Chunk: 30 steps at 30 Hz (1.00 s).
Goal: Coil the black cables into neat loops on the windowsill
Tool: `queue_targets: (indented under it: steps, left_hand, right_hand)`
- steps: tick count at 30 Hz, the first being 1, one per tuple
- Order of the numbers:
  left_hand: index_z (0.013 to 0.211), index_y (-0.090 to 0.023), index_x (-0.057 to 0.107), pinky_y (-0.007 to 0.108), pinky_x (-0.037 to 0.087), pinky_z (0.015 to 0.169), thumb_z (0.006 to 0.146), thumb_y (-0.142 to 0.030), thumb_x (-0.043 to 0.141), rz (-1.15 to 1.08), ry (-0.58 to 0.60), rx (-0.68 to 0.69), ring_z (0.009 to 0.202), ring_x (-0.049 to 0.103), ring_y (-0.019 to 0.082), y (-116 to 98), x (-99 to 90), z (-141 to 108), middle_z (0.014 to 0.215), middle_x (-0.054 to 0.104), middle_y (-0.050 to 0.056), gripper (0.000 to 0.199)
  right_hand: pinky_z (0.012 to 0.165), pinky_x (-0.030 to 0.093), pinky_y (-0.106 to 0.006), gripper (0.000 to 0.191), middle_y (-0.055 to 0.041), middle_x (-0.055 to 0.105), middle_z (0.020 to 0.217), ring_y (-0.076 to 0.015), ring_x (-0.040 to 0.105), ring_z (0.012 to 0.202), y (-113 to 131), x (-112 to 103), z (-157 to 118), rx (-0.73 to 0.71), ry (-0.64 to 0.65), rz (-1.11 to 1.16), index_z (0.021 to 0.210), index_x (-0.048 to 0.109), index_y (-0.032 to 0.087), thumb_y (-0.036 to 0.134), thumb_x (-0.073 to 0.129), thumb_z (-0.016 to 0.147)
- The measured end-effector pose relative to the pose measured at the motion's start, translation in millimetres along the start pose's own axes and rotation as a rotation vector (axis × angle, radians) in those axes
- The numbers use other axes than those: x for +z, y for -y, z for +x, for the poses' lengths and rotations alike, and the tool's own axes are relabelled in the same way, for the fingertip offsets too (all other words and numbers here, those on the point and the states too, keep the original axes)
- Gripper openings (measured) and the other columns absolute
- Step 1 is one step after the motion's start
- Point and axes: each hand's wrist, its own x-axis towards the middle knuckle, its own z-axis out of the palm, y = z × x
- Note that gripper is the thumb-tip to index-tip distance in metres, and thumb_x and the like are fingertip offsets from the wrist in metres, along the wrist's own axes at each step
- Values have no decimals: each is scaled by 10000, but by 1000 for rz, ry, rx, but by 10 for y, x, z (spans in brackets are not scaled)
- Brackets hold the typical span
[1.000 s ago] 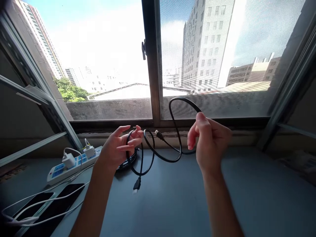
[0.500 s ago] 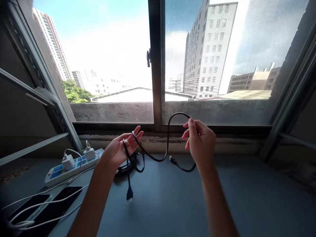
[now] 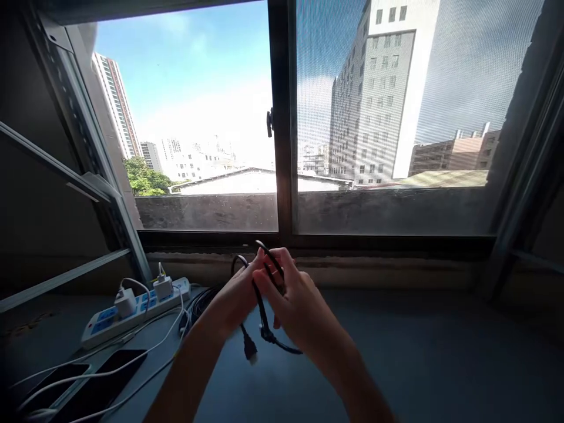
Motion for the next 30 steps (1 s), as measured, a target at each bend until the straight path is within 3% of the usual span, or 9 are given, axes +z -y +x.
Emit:
queue_targets:
  steps: [4, 7, 12, 16, 19, 23, 25, 27, 30]
  left_hand:
    - [934, -145, 616, 271, 452, 788, 872, -488, 463, 44, -9, -79, 901, 607, 201, 16, -40, 13, 909, 656, 70, 381]
    - [942, -149, 648, 274, 444, 808, 859, -539, 434, 153, 5, -64, 920, 602, 209, 51, -78, 55, 928, 664, 67, 452]
    - [900, -150, 691, 333, 409, 927, 886, -518, 370, 322, 81, 87, 961, 599, 224, -18, -50, 9, 911, 683, 63, 488]
    - [865, -174, 695, 332, 466, 821, 844, -423, 533, 633, -65, 431, 856, 626, 217, -194, -7, -152, 846, 687, 58, 298]
    - [1048, -216, 629, 346, 438, 874, 764, -360, 658, 772, -227, 746, 943, 599, 220, -234, -1, -201, 966, 666, 47, 320]
    - [1232, -278, 514, 346, 332, 987, 696, -322, 725, 924, -208, 753, 1172, 451, 248, -89, -43, -46, 1245, 533, 53, 578]
    - [1138, -243, 594, 293, 380, 913, 744, -301, 674, 860, -202, 711, 1085, 511, 231, 13, -82, 80, 1162, 576, 64, 406]
    - [885, -183, 684, 256, 426, 768, 773, -296, 621, 774, -224, 656, 852, 586, 198, 87, -125, 180, 896, 642, 63, 171]
    - [525, -162, 584, 247, 413, 583, 768, -344, 589, 544, -254, 518, 531, 522, 147, 111, -177, 226, 491, 519, 16, 304]
  right_hand:
    - [573, 443, -222, 416, 39, 599, 838, -217, 590, 750, 85, -33, -36, -17, -2, -176, 1145, 492, 272, 228, 721, 801]
    - [595, 418, -233, 543, 61, 610, 824, -216, 590, 762, 173, -61, -40, 69, -39, -379, 1153, 505, 264, 63, 741, 707]
    - [598, 396, -277, 432, 65, 631, 831, -235, 597, 790, 102, -173, 29, 148, -159, -692, 1151, 575, 282, 39, 679, 809]
    - [619, 447, -302, 453, 15, 638, 859, -267, 588, 860, -80, -341, 55, 136, -284, -609, 1262, 543, 260, 180, 668, 834]
    - [592, 483, -302, 445, -16, 632, 928, -283, 583, 873, -90, -433, 26, 63, -354, -465, 1259, 568, 225, 315, 612, 825]
    - [681, 500, -300, 289, -10, 631, 935, -273, 584, 865, 85, -463, -51, -105, -302, -222, 1074, 691, 233, 338, 609, 817]
    - [569, 495, -258, 219, -2, 632, 785, -246, 605, 722, 164, -449, -79, -112, -255, -116, 1016, 714, 233, 295, 641, 820]
    - [407, 409, -206, 181, 17, 583, 629, -191, 557, 511, 179, -432, -78, -96, -226, -68, 994, 719, 222, 266, 650, 832]
    - [365, 335, -194, 143, 29, 523, 554, -153, 473, 415, 67, -422, -12, -107, -222, -86, 919, 709, 189, 288, 636, 846]
